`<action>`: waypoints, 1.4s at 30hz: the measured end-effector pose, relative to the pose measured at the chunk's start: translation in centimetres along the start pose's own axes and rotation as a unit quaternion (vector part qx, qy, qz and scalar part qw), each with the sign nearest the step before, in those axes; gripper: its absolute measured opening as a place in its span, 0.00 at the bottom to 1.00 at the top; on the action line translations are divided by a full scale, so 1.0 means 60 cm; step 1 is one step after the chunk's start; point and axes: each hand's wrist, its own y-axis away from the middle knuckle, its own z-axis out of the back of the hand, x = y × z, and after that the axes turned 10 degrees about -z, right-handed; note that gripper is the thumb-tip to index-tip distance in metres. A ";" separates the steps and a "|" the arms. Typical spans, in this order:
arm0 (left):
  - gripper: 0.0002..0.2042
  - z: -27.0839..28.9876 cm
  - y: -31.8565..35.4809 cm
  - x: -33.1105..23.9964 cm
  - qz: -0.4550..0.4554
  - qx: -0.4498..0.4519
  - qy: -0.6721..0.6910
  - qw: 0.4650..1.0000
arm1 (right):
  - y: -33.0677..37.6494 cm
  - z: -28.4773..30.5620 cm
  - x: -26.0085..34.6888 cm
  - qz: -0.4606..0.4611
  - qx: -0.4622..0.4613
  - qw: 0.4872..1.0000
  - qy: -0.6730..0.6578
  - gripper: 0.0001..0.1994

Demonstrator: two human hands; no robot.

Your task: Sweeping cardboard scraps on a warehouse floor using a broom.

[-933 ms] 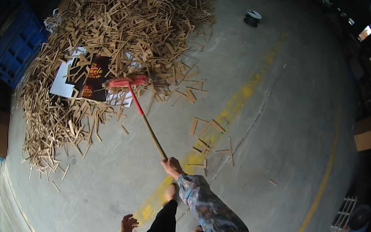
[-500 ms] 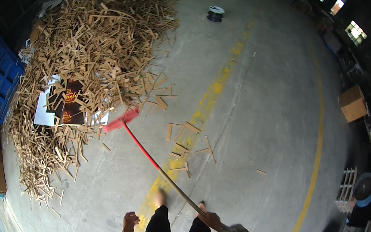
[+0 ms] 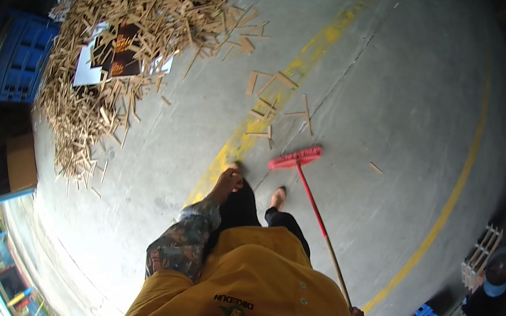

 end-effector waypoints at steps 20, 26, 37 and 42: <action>0.17 0.167 -0.139 -0.046 0.107 -0.229 0.107 0.962 | -0.619 0.426 1.237 0.294 -0.042 0.954 -0.035 0.26; 0.16 0.200 -0.262 -0.229 0.047 -0.251 0.154 0.954 | -0.693 0.436 1.122 0.302 0.023 0.953 -0.022 0.23; 0.17 0.169 -0.439 -0.352 0.059 -0.254 0.180 0.949 | -0.811 0.550 1.028 0.245 0.036 0.966 0.069 0.26; 0.17 0.113 -0.544 -0.465 0.036 -0.275 0.165 0.946 | -0.908 0.644 1.409 0.392 0.005 0.919 -0.042 0.28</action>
